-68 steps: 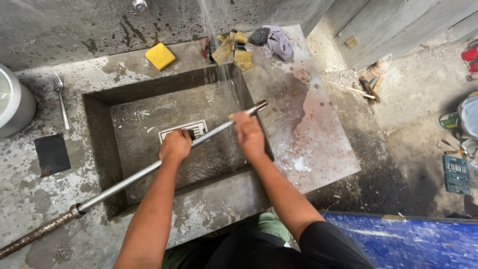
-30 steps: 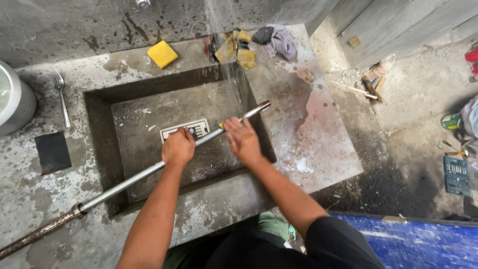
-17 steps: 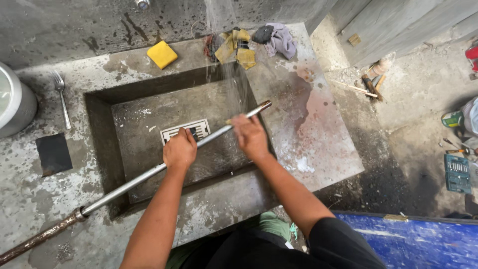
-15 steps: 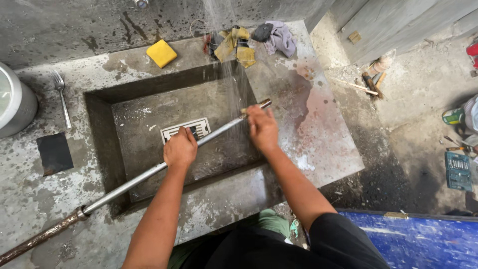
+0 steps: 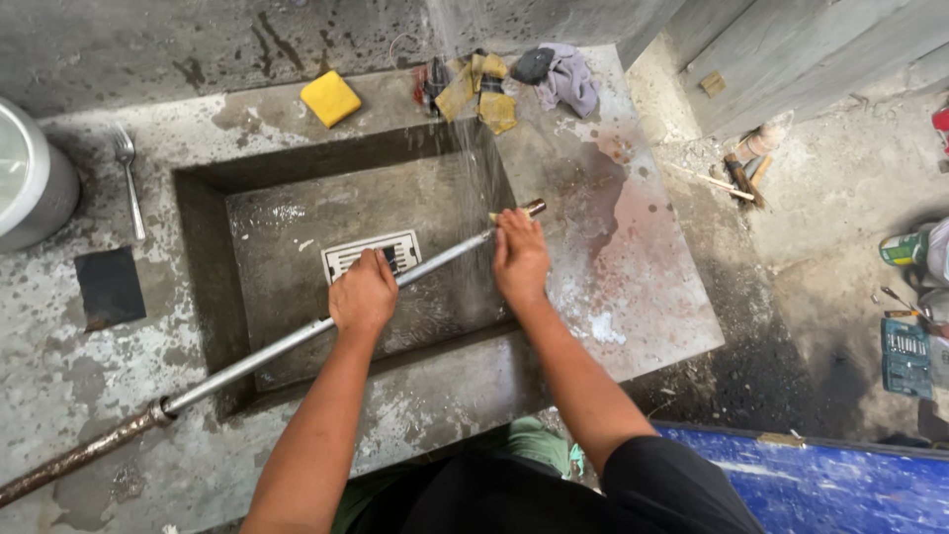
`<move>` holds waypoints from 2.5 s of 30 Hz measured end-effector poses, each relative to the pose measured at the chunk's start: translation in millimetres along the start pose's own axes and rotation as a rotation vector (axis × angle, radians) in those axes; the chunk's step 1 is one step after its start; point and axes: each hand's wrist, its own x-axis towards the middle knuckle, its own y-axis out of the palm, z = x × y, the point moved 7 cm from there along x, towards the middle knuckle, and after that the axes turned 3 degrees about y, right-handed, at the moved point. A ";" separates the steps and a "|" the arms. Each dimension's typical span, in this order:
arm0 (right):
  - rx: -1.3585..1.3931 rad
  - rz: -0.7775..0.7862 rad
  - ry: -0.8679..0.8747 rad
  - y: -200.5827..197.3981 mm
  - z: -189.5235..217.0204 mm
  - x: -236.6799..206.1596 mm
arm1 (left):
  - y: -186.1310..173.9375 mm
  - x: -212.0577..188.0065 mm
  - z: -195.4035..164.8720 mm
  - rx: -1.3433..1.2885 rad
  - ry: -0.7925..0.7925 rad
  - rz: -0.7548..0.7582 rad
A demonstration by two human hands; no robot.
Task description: The person holds a long metal rod in a concrete sink under running water and scrubs its surface with a sponge, working along the length of the rod. They then use a wire brush to scrub the rod further while rinsing it under the flowing water.
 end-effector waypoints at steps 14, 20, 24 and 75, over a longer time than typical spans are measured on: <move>0.248 0.101 -0.043 12.4 -4.6 -16.3 | 2.3 -3.9 0.8 0.031 0.009 -0.014; 0.098 0.147 -0.161 4.6 -6.4 -9.7 | -1.5 -5.1 -3.6 0.049 0.050 -0.078; 0.023 0.012 -0.135 1.2 -15.8 -9.9 | -3.7 -10.0 -5.8 0.059 0.076 -0.140; 0.194 0.131 -0.064 16.5 -5.3 -2.5 | 9.1 14.2 12.8 -0.039 -0.182 0.248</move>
